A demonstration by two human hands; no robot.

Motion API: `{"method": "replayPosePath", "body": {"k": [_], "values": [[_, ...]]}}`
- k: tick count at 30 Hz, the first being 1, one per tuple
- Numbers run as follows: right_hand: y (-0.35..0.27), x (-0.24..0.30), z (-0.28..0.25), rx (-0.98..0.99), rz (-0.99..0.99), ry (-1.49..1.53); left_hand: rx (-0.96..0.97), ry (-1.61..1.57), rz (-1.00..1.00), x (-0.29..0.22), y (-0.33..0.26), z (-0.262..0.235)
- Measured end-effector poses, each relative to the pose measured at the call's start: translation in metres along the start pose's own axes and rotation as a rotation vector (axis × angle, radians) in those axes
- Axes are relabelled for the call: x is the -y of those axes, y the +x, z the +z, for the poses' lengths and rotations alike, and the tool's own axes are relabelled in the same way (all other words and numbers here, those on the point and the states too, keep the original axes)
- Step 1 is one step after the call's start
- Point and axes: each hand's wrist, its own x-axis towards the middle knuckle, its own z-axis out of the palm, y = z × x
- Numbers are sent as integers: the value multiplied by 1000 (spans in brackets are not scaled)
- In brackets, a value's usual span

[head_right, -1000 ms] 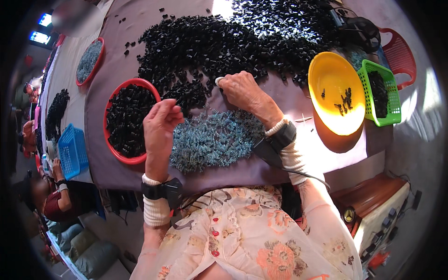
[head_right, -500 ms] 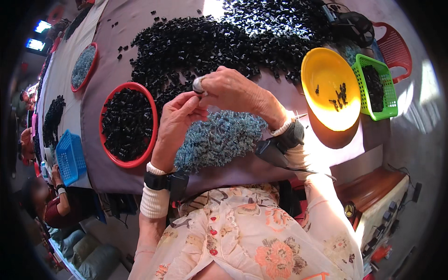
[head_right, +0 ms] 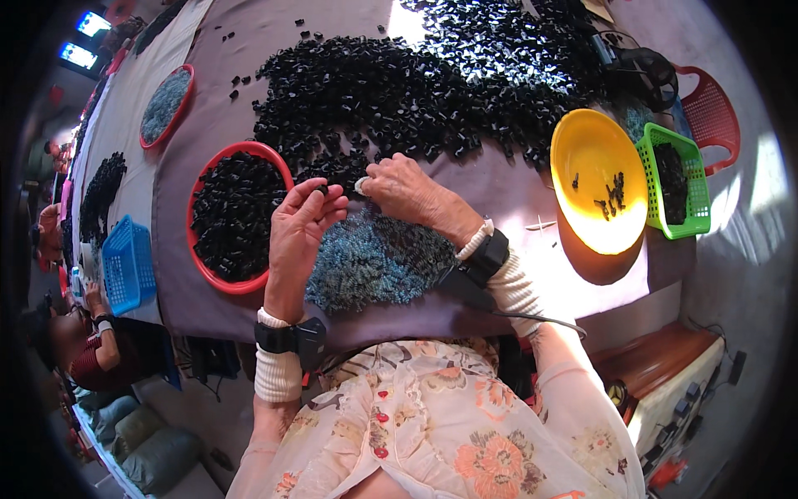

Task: Glue small black plastic components together at a workshop table.

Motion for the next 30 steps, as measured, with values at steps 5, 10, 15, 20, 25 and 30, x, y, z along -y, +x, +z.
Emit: {"method": "replayPosePath", "body": {"k": [5,10,15,20,25,30], "values": [[-1,3,3,-21,28,-2,5,21,-41,5,-3,0],[-11,-1,-18,-78,121,160,25,9,-50,9,-4,1],[-15,13,-62,-132,324,515,67,36,-94,16,1,11],[-10,20,-60,-267,171,476,126,111,-65,21,2,27],[-10,21,-64,-300,201,498,140,127,-31,19,2,34],[-8,23,-71,-309,213,614,142,143,6,18,0,37]]}}
